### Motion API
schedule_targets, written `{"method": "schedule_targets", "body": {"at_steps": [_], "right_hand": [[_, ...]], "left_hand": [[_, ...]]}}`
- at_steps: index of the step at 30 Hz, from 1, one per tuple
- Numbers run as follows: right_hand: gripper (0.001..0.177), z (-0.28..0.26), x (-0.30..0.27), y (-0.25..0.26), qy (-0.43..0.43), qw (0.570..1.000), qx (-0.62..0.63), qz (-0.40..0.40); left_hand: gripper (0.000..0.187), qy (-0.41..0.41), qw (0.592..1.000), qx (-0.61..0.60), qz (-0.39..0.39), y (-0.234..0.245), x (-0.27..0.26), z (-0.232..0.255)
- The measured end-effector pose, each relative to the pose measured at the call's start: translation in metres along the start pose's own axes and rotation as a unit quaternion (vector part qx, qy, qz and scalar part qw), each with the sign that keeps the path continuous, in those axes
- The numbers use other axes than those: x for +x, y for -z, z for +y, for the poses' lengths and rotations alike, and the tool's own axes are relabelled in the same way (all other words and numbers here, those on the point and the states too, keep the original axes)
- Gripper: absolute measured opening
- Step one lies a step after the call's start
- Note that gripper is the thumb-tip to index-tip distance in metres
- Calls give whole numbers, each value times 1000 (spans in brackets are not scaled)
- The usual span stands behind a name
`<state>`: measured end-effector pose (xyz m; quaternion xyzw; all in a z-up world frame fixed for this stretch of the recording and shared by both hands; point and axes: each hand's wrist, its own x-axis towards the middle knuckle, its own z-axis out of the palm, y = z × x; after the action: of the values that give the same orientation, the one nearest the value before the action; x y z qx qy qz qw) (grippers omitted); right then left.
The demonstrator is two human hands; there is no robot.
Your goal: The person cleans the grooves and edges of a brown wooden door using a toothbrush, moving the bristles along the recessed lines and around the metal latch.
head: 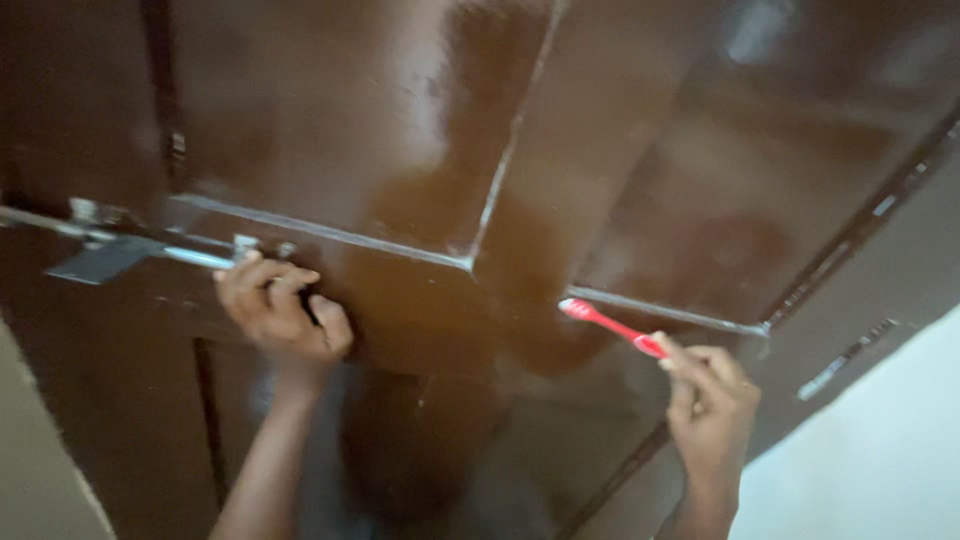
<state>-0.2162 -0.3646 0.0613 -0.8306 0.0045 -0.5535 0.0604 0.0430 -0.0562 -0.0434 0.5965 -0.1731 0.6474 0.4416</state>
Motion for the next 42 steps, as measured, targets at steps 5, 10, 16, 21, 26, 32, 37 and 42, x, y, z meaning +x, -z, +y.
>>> {"method": "schedule_targets", "body": {"at_steps": [5,10,16,21,26,32,37,42], "right_hand": [[40,15,3,-7,96,990,-89,45],[20,43,7,31,74,986,-120,94],[23,31,24,-11,70,965,-231,100],[29,68,35,19,69,960,-255,89],[31,68,42,-4,58,951,-291,84],[36,97,40,17,76,948,-296,87],[29,78,32,16,68,955,-271,103],[31,68,31,3,78,958,-261,90]], "left_hand": [[14,-14,999,28,4,-2,-3,-5],[14,-7,1000,25,11,-4,-6,-6],[14,6,999,46,10,-7,-3,-4],[23,-55,998,-26,24,-32,-11,63],[47,-93,992,-63,-64,-49,-14,122],[52,-84,993,-8,-84,-56,-15,120],[51,-77,993,-9,-85,-54,-15,124],[50,-61,995,-8,-80,-54,-13,126]]}}
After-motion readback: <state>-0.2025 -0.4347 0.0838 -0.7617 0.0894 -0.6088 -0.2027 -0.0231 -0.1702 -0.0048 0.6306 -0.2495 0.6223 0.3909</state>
